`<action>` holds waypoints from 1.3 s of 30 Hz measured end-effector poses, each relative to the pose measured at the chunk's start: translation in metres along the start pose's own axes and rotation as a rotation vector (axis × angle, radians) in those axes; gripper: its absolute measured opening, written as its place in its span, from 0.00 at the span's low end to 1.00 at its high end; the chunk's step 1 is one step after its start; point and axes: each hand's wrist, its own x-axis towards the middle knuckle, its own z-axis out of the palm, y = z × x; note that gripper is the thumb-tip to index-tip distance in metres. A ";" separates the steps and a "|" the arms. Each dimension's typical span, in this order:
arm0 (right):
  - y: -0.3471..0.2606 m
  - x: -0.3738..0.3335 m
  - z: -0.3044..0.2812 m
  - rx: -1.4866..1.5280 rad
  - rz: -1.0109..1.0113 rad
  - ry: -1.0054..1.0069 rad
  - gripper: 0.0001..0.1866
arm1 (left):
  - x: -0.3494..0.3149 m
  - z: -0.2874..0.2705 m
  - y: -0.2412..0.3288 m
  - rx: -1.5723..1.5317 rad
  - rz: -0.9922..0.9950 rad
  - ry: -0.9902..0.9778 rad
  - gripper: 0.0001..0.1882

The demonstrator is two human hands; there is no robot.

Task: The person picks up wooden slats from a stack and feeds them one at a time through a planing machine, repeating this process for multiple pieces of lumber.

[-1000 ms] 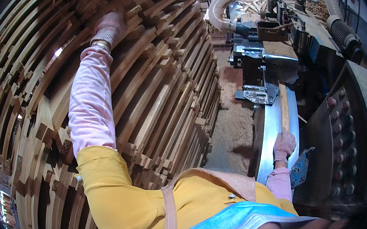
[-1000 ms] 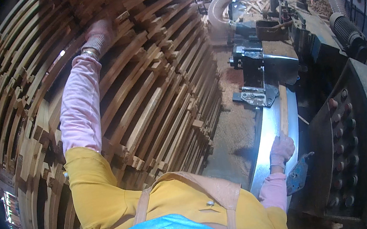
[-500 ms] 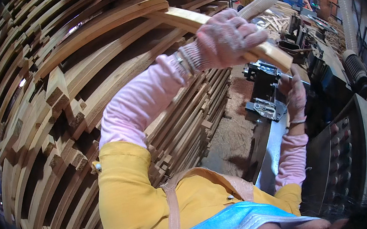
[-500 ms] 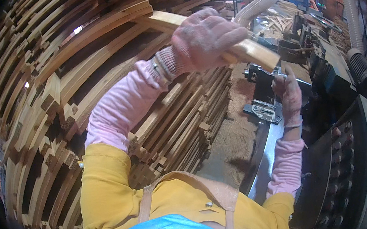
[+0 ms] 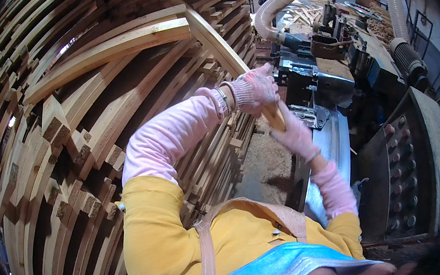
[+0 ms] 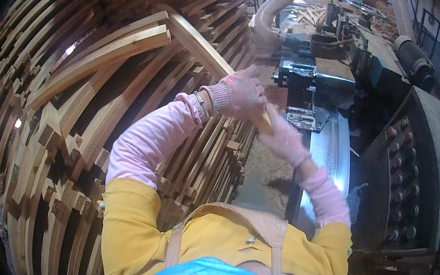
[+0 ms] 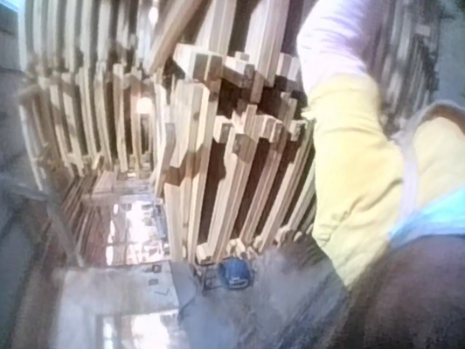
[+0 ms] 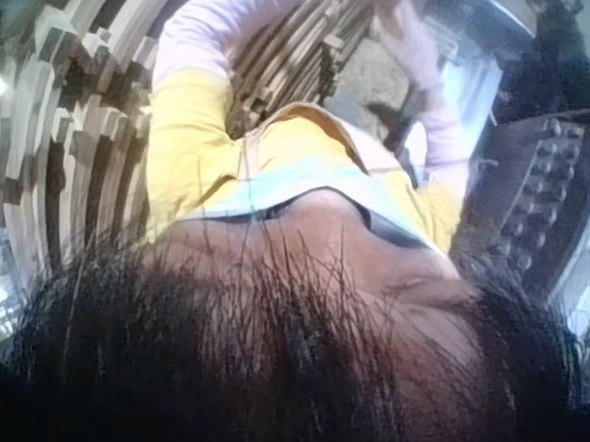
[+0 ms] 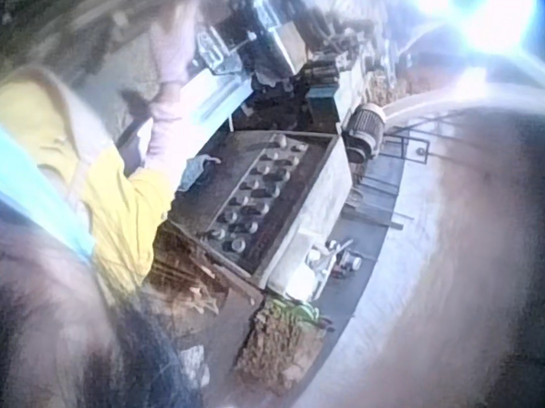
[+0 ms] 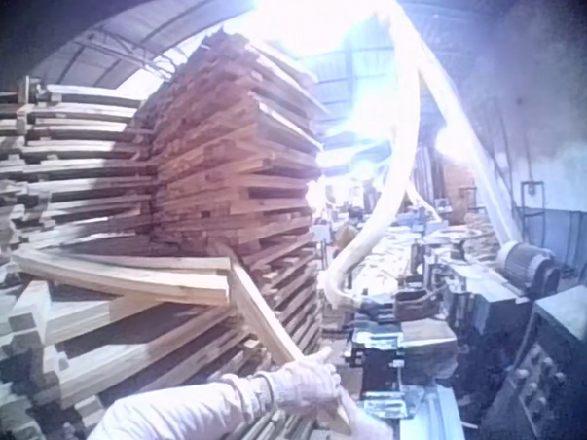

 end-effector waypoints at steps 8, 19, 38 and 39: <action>0.058 -0.260 0.032 -0.377 0.775 0.220 0.47 | -0.036 -0.032 -0.095 -0.043 -0.260 0.895 0.25; 0.029 -0.361 0.047 -0.657 1.303 0.214 0.47 | -0.031 -0.031 -0.068 -0.091 -0.313 1.433 0.20; 0.220 -0.160 0.024 -0.861 1.062 0.741 0.42 | -0.049 0.037 0.010 -1.865 -0.700 1.965 0.39; 0.228 -0.147 0.021 -0.825 0.970 0.717 0.41 | -0.056 0.035 0.005 -1.889 -0.753 2.014 0.42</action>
